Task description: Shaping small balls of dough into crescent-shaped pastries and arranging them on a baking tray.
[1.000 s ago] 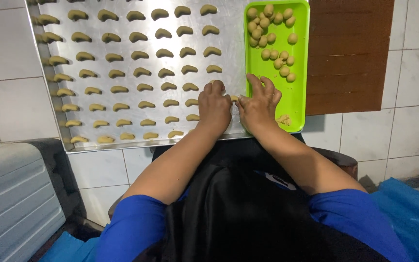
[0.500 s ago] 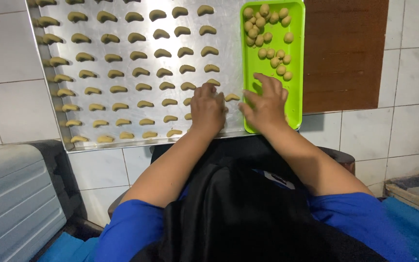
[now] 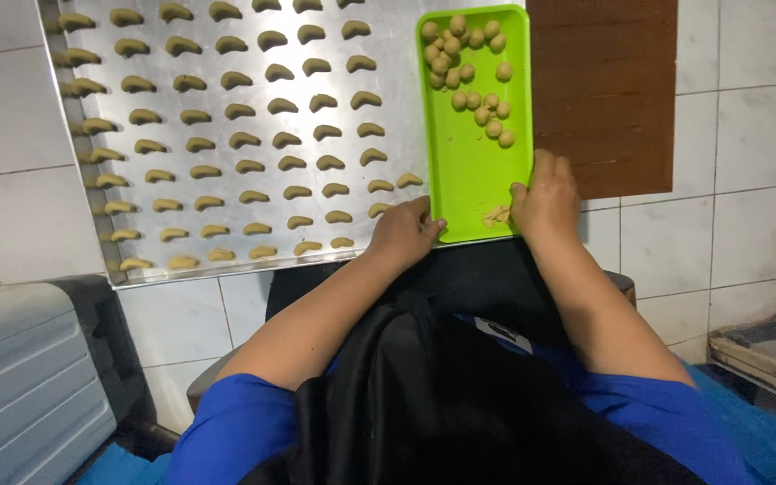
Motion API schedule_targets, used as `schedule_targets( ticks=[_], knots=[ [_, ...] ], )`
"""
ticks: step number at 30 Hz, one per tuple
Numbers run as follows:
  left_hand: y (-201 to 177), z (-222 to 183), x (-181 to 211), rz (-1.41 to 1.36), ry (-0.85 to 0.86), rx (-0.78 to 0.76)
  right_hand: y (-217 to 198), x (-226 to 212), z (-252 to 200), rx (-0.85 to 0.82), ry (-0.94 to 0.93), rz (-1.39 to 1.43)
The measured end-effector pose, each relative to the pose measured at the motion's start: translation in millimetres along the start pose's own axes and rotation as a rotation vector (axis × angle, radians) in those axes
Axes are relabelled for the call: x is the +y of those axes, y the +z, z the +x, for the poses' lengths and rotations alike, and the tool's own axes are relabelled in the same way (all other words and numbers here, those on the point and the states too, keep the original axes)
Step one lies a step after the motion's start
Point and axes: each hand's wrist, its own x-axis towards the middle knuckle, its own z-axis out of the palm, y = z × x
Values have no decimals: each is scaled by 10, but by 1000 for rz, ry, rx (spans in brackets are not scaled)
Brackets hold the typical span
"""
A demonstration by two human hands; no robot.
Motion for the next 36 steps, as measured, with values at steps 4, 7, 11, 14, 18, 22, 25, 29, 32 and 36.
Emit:
schedule_targets(
  ticks=[4, 7, 11, 14, 18, 22, 25, 29, 32, 36],
  knots=[
    [52, 15, 33, 24, 21, 3, 140, 216, 7, -71, 75, 111],
    [78, -8, 68, 81, 31, 13, 238, 341, 45, -41, 145, 205],
    [79, -35, 180, 62, 41, 20, 186, 363, 60, -45, 234, 321],
    [150, -26, 139, -12, 64, 33, 8, 287, 73, -29, 246, 424],
    [135, -78, 358, -110, 97, 16, -247, 388, 67, -21, 267, 455],
    [107, -97, 561, -127, 229, -41, -361, 830, 71, 51, 273, 545],
    [175, 6, 566, -113, 254, -83, -453, 1227, 111, 89, 254, 585],
    [257, 175, 564, -10, 176, -163, -556, 1509, 98, 102, 260, 645],
    [255, 256, 689, 30, 135, -216, -356, 1980, 117, 107, 245, 659],
    [218, 331, 860, 88, 113, -259, -169, 2108, 149, 112, 256, 685]
  ],
)
